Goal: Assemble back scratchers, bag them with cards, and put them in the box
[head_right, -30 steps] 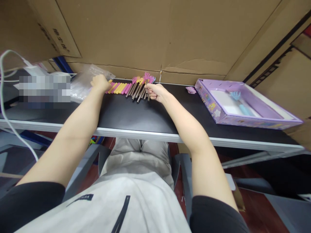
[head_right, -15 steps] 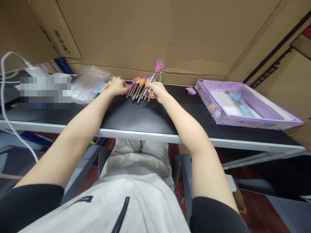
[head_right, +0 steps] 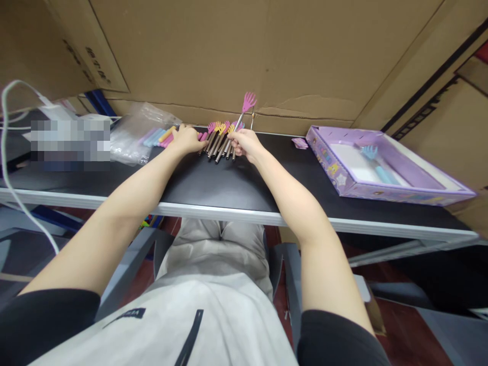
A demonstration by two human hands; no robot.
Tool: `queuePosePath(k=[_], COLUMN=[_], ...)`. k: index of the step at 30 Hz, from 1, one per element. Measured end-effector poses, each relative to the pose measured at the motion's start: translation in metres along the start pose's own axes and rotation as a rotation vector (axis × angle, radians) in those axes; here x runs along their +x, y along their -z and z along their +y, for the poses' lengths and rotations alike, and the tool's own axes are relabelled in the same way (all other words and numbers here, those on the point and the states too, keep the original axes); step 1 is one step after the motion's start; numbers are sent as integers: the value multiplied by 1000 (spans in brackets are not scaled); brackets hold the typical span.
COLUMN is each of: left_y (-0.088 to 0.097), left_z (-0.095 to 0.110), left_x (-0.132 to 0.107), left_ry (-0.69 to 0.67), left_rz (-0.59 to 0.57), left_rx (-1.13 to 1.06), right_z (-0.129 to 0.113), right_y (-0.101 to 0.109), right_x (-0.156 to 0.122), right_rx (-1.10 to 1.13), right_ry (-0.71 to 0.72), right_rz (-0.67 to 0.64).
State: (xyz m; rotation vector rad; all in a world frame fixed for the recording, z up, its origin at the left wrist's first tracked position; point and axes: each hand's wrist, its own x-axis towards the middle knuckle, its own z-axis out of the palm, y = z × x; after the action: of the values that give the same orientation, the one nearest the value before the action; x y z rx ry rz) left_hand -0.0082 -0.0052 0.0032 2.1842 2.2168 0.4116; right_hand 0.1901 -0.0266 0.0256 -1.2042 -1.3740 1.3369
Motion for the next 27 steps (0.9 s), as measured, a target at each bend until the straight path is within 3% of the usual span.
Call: queuePosePath(k=[8, 18, 27], left_y=[-2, -14, -7], left_z=[6, -11, 2], left_x=[4, 26, 16], left_ry=[167, 193, 113], left_rz=[-12, 209, 200], left_rx=[-112, -264, -612], right_z=[-1, 18, 26], right_y=[0, 18, 2], right_x=[0, 30, 36], right_rx=[-20, -40, 112], right_ry=[-9, 22, -16], right_rz=[37, 380, 243])
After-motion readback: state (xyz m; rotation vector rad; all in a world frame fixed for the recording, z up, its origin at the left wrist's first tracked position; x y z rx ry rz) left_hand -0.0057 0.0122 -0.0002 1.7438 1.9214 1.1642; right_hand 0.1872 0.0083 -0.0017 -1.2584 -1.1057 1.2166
